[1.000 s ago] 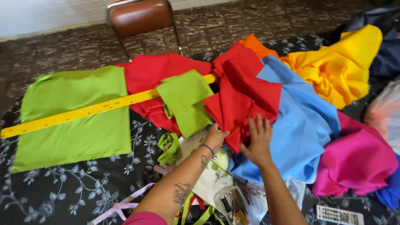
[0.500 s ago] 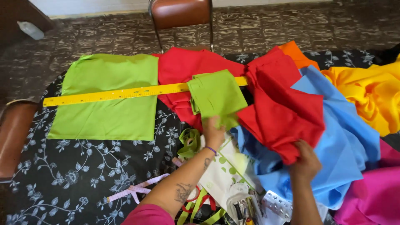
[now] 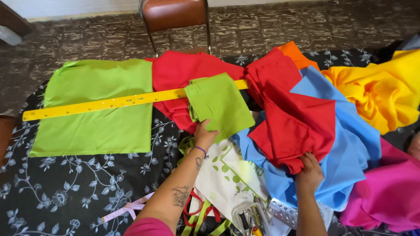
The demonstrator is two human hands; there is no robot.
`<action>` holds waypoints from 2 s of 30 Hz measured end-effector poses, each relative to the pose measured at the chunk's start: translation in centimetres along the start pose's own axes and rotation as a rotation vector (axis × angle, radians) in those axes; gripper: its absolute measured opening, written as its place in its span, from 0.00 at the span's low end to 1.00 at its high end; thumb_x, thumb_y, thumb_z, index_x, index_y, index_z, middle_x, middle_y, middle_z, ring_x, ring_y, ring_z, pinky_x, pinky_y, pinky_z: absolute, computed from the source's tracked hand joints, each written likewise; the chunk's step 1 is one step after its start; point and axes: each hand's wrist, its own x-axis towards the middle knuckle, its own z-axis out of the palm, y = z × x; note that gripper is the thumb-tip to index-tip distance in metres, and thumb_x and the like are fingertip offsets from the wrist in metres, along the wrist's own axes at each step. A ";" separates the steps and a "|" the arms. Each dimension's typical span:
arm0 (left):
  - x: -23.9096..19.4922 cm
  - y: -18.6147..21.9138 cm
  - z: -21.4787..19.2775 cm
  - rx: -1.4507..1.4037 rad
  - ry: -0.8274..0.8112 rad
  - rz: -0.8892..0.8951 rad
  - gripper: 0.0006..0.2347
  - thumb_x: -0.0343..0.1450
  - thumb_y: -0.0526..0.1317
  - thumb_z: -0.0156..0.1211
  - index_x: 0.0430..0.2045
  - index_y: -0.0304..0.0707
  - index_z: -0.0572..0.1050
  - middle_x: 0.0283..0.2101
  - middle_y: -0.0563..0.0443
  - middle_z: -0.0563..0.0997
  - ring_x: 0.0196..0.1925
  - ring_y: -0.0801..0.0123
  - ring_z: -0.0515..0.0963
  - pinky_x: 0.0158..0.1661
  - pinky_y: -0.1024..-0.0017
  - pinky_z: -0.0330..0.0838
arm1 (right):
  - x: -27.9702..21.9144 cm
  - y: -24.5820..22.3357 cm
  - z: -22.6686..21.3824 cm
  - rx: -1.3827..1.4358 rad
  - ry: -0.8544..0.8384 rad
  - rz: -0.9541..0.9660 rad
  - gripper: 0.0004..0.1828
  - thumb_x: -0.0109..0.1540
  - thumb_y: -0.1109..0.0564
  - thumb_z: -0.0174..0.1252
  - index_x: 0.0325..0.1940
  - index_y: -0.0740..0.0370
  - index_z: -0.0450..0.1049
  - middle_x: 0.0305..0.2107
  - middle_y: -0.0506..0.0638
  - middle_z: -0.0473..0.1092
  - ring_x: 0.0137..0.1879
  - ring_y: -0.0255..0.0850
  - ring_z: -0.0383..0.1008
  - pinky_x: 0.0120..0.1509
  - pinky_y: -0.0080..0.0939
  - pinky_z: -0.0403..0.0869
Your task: Cutting green fabric into specific shapes using scissors and a ruler on a work table.
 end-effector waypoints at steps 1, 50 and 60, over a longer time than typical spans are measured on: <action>1.9 -2.2 0.9 0.076 0.023 0.021 0.35 0.63 0.48 0.76 0.70 0.55 0.71 0.73 0.48 0.70 0.74 0.55 0.70 0.69 0.60 0.70 | -0.4 0.6 0.6 -0.100 0.018 0.032 0.07 0.66 0.54 0.65 0.47 0.50 0.86 0.54 0.45 0.81 0.66 0.45 0.80 0.72 0.41 0.77; -23.6 -25.9 -18.5 0.811 0.006 0.363 0.54 0.59 0.79 0.62 0.79 0.50 0.54 0.82 0.39 0.51 0.82 0.37 0.49 0.76 0.44 0.43 | -11.3 -16.3 -15.1 -0.088 -0.343 0.028 0.29 0.62 0.57 0.62 0.70 0.52 0.75 0.75 0.58 0.63 0.81 0.65 0.58 0.84 0.66 0.59; -35.2 -27.5 -25.8 1.166 -0.220 0.106 0.63 0.61 0.60 0.88 0.82 0.57 0.35 0.85 0.51 0.29 0.84 0.40 0.38 0.72 0.33 0.48 | -18.8 -25.5 -21.5 -0.084 -0.499 0.081 0.20 0.64 0.48 0.63 0.61 0.47 0.82 0.70 0.51 0.70 0.67 0.60 0.72 0.75 0.66 0.66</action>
